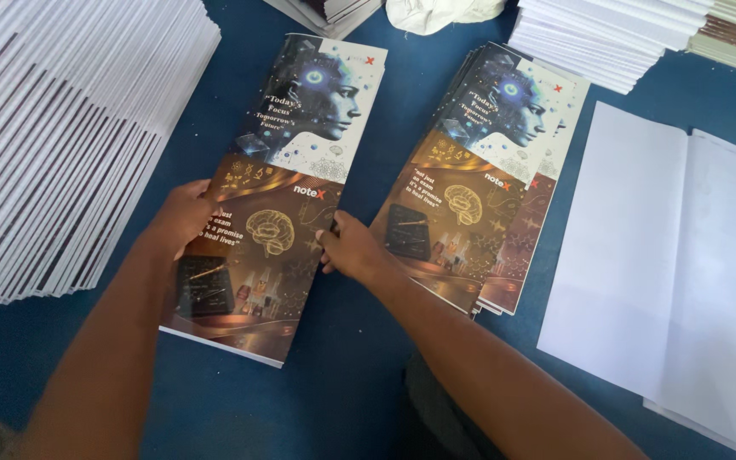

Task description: The person assembles notebooks by inserting printed index sheets into printed covers. They repeatedly pick a cover, place an index sheet inside, close the notebook, and stack it on a pile. The process is repeated multiple times.

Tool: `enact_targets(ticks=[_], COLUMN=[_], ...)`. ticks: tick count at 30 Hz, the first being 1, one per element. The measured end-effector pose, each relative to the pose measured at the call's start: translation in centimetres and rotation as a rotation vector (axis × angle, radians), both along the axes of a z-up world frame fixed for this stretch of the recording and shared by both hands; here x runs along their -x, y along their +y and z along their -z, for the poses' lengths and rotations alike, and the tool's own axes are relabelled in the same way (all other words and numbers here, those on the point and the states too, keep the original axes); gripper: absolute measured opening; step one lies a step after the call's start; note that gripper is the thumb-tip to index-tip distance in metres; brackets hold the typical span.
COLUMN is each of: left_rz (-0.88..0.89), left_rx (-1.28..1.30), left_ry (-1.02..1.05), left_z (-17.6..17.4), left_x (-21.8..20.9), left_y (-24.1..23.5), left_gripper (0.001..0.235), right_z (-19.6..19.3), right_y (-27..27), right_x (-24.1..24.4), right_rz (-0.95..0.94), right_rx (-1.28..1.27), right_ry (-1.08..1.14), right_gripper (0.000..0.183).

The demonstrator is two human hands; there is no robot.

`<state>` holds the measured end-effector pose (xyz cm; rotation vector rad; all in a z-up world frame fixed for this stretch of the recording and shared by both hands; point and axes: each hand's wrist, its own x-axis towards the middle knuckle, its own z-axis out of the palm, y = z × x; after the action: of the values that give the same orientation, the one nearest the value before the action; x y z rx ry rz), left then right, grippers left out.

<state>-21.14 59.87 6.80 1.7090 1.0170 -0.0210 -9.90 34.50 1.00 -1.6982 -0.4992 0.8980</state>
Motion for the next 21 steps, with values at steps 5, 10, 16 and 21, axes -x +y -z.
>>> enact_targets(ticks=[5,10,16,21], left_rz=[0.028,0.049,0.011,0.034], left_rx=[0.038,0.011,-0.016,-0.022], left_ry=[0.009,-0.001,0.086,-0.041], left_z=[0.7,0.7,0.0,0.7], left_x=[0.0,-0.2,-0.2,0.1], left_y=[0.4,0.5,0.2,0.5], left_gripper=[0.053,0.053,0.052,0.056], right_z=[-1.4,-1.5,0.4,1.6], right_y=[-0.1,0.0,0.3,0.6], right_x=[0.7,0.8,0.2,0.4], right_rz=[0.003,0.027,0.023,0.055], right_rx=[0.110,0.155,0.164,0.193], right_ry=[-0.186,-0.345,-0.528,-0.587], right_gripper=[0.020,0.024,0.031,0.034])
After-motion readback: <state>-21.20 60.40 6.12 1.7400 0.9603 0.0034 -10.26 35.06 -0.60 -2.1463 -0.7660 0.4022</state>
